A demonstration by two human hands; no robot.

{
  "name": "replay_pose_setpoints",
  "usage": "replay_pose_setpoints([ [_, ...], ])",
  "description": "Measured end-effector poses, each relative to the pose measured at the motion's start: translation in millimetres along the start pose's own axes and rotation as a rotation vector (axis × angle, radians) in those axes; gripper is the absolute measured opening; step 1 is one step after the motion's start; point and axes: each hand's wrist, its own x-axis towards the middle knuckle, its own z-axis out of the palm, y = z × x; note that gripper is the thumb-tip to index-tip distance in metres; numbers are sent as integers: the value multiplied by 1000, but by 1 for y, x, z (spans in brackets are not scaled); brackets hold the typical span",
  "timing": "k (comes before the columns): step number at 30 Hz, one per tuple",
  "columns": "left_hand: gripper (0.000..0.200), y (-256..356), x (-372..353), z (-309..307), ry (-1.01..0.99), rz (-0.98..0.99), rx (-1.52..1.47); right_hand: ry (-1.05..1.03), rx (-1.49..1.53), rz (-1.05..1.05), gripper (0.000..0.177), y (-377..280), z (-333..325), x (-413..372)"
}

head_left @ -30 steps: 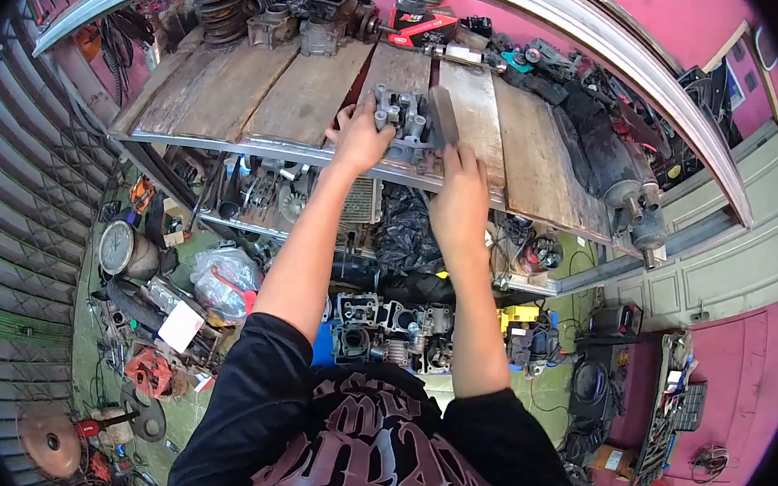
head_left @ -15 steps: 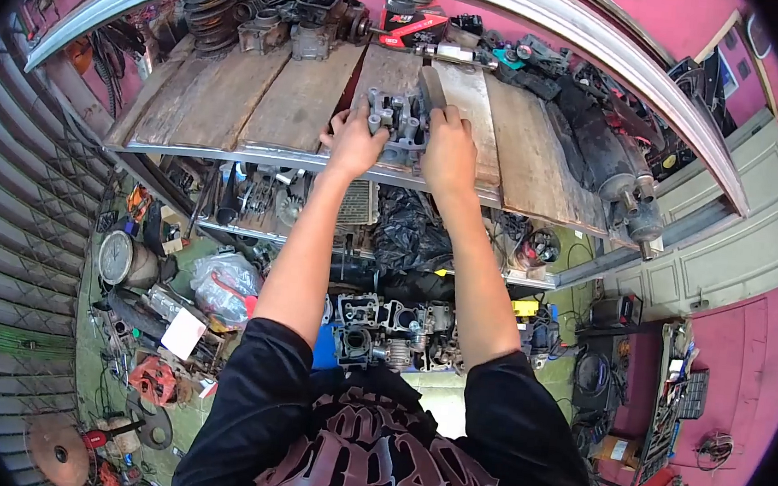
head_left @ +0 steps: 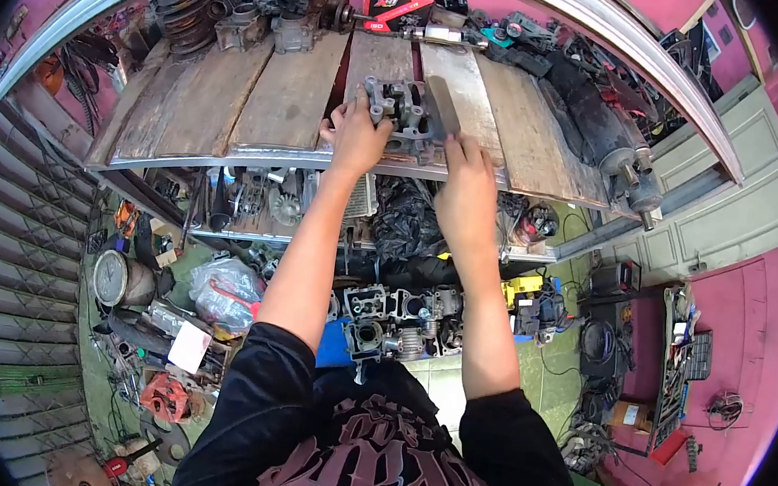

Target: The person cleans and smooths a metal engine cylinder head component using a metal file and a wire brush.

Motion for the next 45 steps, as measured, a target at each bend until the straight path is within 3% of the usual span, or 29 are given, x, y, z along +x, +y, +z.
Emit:
replay_pose_setpoints([
  [3, 92, -2, 1, -1, -16, -2, -15, -81, 75, 29, 46, 6, 25, 47],
  [6, 93, -1, 2, -2, -38, -2, -14, 52, 139, 10, 40, 9, 49, 65],
  [16, 96, -3, 2, 1, -42, -8, -9, 52, 61, 41, 47, -21, -6, -24],
  [18, 87, -2, 1, 2, -21, -8, -13, 49, 65, 50, 45, -18, -1, -12],
  [23, 93, -9, 4, 6, -42, 23, -35, 15, 49, 79, 31, -2, 38, 47],
  [27, 92, -7, 4, 5, -26, 18, -50, -3, 76, 119, 32, -7, 24, 37],
  [32, 91, -8, 3, 7, -2, 26, -45, 106, -62, 1, 34, -22, -4, -25],
  [41, 93, -5, 4, 5, -22, 7, -59, -19, 3, 89, 35, 0, 33, 41],
  [45, 94, -5, 4, 4, -15, 3, -82, -12, 92, 115, 40, -11, 13, 17],
])
